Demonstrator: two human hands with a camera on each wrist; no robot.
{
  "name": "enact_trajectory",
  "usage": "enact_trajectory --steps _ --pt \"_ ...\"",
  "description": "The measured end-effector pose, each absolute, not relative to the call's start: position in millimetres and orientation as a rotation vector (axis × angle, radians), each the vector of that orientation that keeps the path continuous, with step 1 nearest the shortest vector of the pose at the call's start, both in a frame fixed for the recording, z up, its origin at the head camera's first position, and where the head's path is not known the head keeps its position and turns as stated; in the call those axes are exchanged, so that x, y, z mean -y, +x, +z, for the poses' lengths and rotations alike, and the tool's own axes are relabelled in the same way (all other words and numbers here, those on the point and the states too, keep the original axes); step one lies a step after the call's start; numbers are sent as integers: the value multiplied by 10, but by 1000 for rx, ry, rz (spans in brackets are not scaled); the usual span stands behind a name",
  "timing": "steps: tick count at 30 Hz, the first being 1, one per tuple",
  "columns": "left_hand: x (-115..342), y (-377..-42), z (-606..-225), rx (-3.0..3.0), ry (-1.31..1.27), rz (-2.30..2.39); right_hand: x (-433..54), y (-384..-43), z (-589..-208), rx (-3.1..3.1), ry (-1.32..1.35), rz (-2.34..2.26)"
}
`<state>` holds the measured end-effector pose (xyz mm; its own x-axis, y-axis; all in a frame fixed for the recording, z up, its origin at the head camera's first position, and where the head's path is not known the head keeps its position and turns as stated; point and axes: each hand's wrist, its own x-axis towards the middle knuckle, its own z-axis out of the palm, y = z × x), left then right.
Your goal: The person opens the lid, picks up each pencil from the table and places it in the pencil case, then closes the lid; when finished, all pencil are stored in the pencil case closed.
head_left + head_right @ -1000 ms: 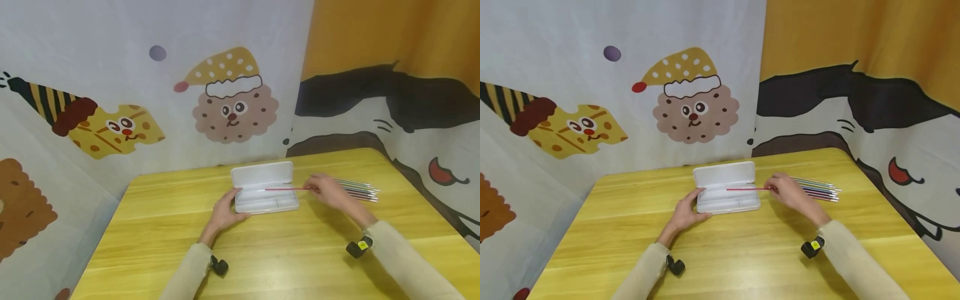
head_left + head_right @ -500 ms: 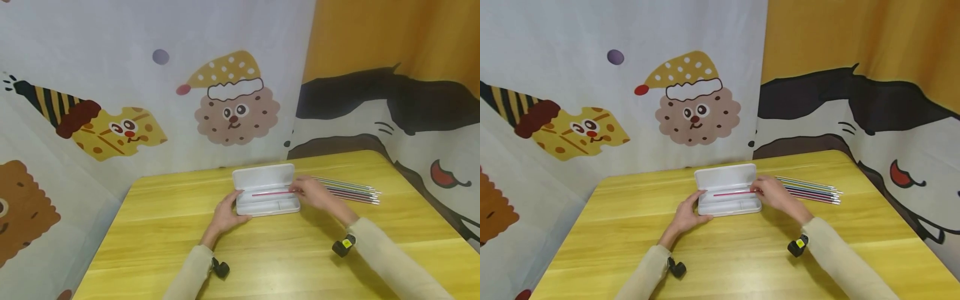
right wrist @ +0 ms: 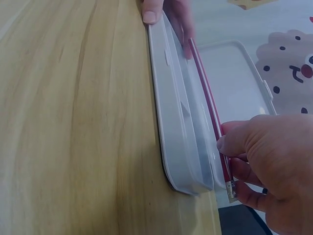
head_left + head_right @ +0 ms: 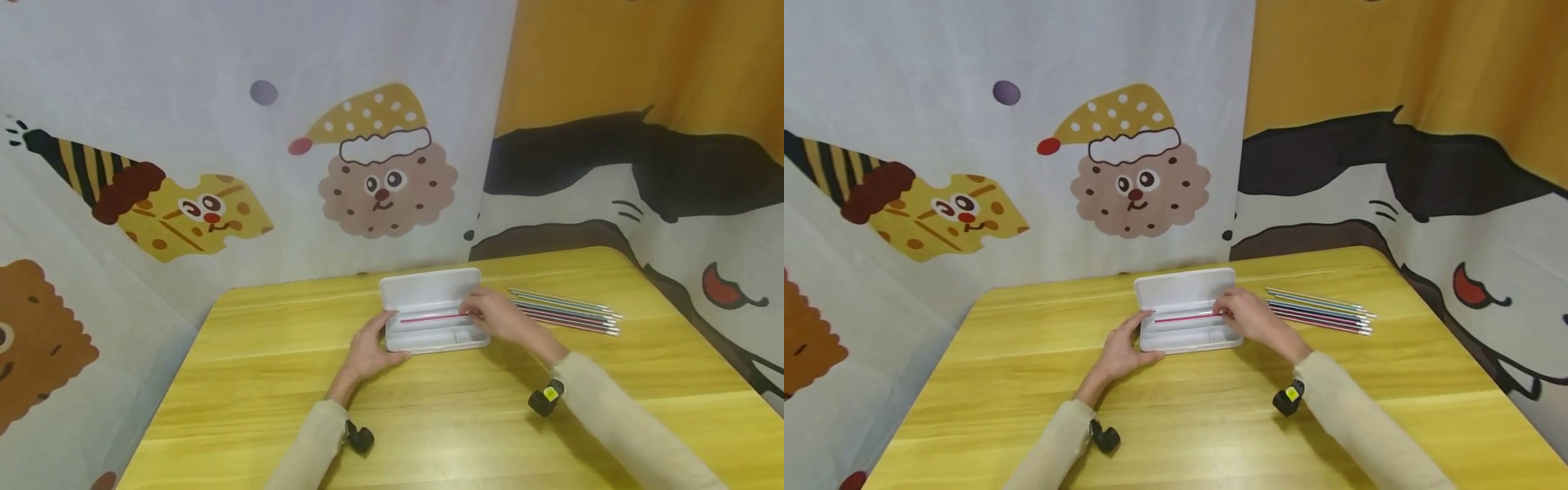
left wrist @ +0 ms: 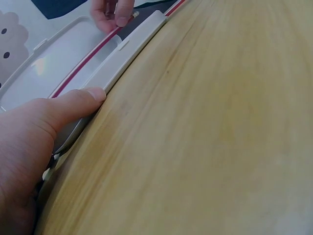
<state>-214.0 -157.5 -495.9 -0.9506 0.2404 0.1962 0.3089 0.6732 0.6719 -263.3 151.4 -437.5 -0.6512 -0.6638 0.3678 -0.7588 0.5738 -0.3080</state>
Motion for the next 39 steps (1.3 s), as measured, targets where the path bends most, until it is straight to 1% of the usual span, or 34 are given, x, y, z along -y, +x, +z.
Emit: enact_trajectory --steps 5,24,33,39 --pt "1572 -2154 -4958 2794 -450 -1142 -1459 -2645 -4382 2669 1167 653" --pt "1525 -2177 -4960 2786 -481 -1139 -1354 -2691 -4460 2644 1237 683" --pt "1540 -2149 -4956 2751 -510 -1167 -1304 -2684 -4444 2665 1267 674" --pt "1548 -2121 -4972 2754 -483 -1179 -1257 -2690 -4438 2720 1288 647"
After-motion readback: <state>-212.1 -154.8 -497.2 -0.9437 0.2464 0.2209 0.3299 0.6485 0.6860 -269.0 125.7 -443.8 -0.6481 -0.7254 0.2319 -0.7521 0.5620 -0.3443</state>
